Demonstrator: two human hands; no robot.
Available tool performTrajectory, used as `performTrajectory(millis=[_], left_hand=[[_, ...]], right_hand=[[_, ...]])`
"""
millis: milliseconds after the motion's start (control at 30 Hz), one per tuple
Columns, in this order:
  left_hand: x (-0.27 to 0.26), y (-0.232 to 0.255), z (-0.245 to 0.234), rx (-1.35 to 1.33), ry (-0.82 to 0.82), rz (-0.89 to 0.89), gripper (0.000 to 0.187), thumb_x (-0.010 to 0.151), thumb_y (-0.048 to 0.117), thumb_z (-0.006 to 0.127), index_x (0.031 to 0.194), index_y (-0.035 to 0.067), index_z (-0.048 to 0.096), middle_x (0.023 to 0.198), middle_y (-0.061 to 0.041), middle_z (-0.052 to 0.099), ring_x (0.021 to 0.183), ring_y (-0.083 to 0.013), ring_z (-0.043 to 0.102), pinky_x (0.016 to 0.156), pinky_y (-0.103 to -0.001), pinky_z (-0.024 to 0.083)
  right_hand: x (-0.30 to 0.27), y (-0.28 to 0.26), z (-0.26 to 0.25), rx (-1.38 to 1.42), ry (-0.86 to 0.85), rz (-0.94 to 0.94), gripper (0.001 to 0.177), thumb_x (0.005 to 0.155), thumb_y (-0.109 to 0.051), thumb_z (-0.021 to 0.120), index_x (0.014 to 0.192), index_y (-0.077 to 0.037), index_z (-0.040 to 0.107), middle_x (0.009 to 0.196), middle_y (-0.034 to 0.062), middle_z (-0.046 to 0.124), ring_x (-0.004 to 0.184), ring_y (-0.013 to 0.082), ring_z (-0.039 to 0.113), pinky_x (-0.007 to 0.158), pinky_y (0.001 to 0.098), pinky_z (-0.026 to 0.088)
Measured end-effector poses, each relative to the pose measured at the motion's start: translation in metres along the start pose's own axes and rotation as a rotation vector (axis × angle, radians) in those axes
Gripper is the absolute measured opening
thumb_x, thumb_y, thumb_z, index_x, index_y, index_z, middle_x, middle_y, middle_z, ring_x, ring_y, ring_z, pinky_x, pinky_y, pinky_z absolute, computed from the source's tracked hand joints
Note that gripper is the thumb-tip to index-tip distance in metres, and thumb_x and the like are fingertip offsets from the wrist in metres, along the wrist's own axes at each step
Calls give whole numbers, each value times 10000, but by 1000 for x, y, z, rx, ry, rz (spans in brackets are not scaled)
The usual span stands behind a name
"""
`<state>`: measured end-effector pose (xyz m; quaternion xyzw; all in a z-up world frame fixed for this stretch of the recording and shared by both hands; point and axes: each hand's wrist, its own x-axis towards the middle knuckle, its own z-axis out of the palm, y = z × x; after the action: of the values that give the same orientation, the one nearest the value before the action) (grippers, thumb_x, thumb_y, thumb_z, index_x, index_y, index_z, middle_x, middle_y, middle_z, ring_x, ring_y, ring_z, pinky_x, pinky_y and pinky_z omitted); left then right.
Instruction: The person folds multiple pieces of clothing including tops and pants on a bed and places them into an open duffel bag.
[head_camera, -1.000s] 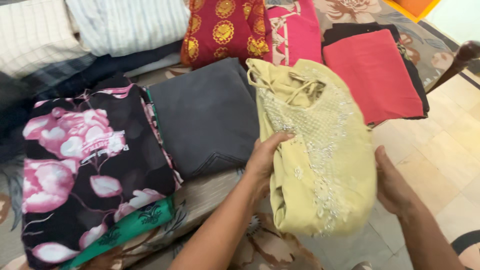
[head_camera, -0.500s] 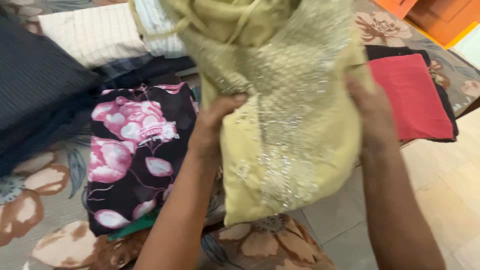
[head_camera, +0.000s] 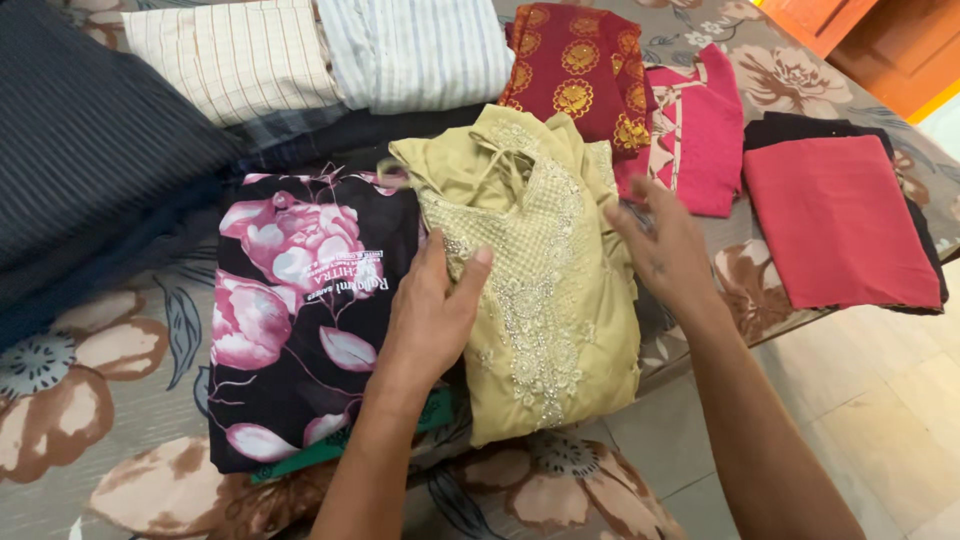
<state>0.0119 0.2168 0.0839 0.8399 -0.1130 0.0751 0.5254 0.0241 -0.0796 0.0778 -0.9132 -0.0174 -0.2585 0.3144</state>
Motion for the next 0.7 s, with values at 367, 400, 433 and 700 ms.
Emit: performTrajectory(millis=[367, 400, 433, 700], left_hand=[[7, -14, 7, 113, 78, 72, 801, 837, 296, 775, 1430, -123, 437, 1422, -348, 511, 1296, -474, 528, 1065, -463, 436], [9, -18, 8, 119, 95, 108, 784, 848, 286, 777, 1427, -125, 445, 1424, -356, 508, 1297, -486, 523, 1066, -468, 434], [12, -21, 9, 127, 110, 114, 760, 876, 278, 771, 1432, -122, 443, 1425, -355, 513, 1299, -485, 529, 1076, -468, 432], [51, -49, 12, 20, 143, -83, 378, 785, 154, 771, 1128, 1, 740, 1071, -225, 760, 1037, -368, 745, 860, -417, 572]], right_hand=[[3, -73, 51, 217, 225, 6, 286, 867, -170, 792, 1109, -42, 709, 1170, 173, 672, 1069, 272, 680, 872, 358, 593], [-1, -76, 52, 259, 303, -100, 221, 879, -116, 785, 1067, -32, 706, 1193, 177, 631, 1100, 275, 659, 855, 350, 612], [-3, -78, 52, 261, 310, -142, 212, 891, -93, 778, 1075, -24, 699, 1216, 173, 628, 1121, 279, 654, 882, 358, 602], [-45, -88, 55, -99, 138, -775, 194, 904, -29, 770, 1076, -31, 681, 1219, 141, 661, 1127, 324, 657, 999, 455, 526]])
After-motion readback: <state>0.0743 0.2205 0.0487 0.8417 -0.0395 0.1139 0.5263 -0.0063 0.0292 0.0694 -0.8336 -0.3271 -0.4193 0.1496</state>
